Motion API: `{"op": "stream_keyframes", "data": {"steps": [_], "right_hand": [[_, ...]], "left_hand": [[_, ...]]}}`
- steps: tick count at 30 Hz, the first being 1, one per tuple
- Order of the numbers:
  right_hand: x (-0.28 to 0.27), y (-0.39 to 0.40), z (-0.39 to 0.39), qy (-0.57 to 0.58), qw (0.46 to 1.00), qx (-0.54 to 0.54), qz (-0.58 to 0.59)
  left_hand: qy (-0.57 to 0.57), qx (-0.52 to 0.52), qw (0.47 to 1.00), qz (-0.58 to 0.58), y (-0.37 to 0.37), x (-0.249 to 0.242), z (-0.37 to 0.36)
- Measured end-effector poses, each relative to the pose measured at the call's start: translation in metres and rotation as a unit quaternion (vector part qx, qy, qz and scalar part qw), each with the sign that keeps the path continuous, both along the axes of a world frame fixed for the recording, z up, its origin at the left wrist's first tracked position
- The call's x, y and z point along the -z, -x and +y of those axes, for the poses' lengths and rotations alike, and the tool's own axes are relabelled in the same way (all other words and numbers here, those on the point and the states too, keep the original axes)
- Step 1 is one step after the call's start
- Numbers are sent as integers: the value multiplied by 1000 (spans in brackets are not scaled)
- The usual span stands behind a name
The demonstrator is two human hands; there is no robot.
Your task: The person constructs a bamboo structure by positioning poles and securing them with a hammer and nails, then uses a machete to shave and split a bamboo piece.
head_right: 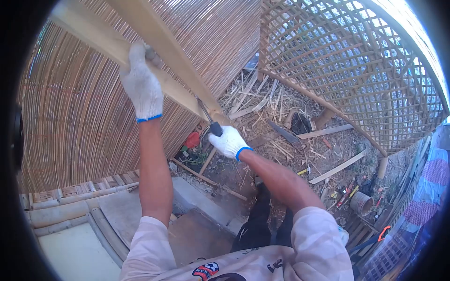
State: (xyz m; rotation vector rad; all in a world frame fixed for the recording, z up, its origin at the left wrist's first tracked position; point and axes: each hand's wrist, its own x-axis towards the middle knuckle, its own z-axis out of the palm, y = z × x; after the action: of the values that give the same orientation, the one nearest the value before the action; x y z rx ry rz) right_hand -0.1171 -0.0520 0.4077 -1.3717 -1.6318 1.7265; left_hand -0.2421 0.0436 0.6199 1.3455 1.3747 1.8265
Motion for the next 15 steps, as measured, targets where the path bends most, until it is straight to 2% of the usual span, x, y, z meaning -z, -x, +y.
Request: {"op": "stream_keyframes", "data": {"steps": [5, 6, 8, 10, 11, 14, 15], "right_hand": [[9, -42, 35, -70, 993, -52, -75], [16, -43, 39, -116, 988, -60, -80], [27, -42, 43, -111, 989, -56, -76], [33, -42, 50, -162, 981, -65, -86], [28, -43, 54, -114, 988, -71, -71], [37, -36, 60, -149, 984, -61, -74], [40, -28, 53, -148, 987, -49, -47]], "left_hand": [[-36, 4, 996, 88, -21, 2, 12], [-20, 4, 994, 106, -19, 3, 12], [10, 0, 989, 146, -12, 0, 16], [10, -11, 993, 114, -18, -3, 18], [20, -13, 995, 93, -24, -9, 16], [60, -27, 998, 17, -30, -27, 6], [-22, 23, 999, 25, -20, -20, 4]]}}
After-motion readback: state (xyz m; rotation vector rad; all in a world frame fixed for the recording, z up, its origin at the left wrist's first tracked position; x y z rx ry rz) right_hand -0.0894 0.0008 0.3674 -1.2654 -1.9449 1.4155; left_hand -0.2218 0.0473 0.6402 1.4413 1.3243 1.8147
